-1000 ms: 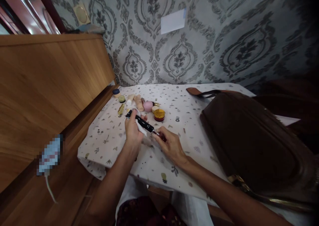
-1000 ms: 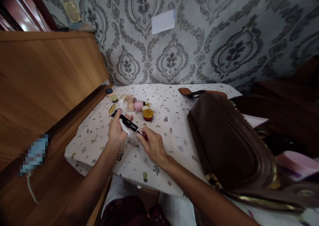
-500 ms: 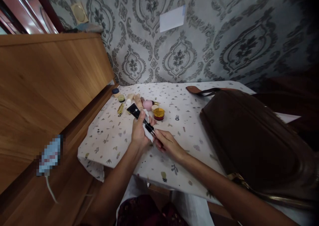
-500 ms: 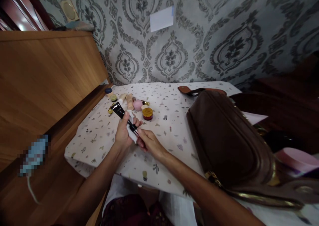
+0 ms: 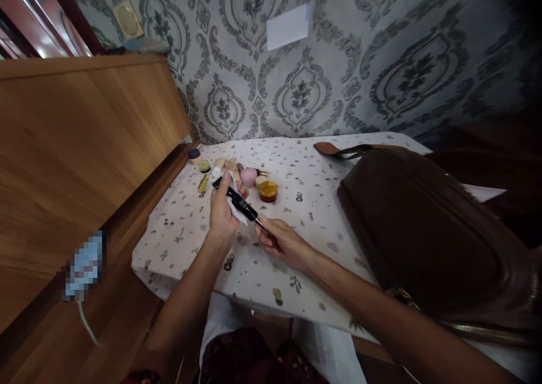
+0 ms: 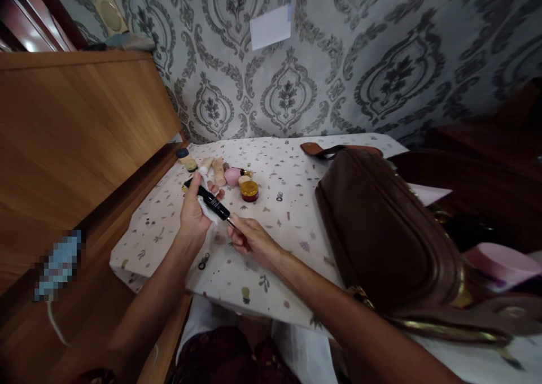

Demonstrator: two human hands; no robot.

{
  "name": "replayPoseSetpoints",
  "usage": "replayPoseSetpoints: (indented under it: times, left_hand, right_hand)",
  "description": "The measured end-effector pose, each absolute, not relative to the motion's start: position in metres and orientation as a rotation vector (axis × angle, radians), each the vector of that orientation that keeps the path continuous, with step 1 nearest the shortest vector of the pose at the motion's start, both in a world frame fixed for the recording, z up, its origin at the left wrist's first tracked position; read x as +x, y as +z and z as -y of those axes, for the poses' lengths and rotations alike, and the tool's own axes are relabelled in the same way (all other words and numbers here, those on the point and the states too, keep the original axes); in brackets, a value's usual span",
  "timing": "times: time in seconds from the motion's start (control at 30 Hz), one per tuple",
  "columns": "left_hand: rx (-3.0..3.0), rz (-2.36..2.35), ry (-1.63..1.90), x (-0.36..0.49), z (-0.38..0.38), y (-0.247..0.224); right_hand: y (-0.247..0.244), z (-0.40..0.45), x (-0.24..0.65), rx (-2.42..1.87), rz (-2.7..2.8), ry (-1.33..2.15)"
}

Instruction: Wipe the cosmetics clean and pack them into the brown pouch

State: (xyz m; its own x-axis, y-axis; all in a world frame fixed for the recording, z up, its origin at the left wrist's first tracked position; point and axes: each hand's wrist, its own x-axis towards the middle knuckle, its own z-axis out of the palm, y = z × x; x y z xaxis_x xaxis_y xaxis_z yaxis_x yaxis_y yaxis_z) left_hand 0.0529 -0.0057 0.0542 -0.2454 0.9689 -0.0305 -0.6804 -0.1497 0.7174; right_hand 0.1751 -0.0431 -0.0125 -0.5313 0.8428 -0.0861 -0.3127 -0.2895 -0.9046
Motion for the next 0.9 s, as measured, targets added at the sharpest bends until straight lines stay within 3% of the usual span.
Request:
replayPoseSetpoints:
  times: [0.27,0.47,0.7,0.9]
  left_hand:
    - [0.609,-0.956,1.530,0.093,0.043,-0.003]
    - [1.039,-1.133,1.587,0.056,0.043,0.020]
    - [1.772,-1.228,1.203,0.033,0.051,0.028]
    - [1.960,-1.134,1.351,0.043,0.056,0.044]
  right_hand:
    - [-0.023,0.038,0.176,-0.897,1.194,1.591]
    - [-0.004,0.039,0.187,-1.041,1.269,1.295]
    - [0.044,0.061,0.205,-0.890,1.318,0.937]
    - [0.077,0.103,0.235,-0.859,1.343,0.858]
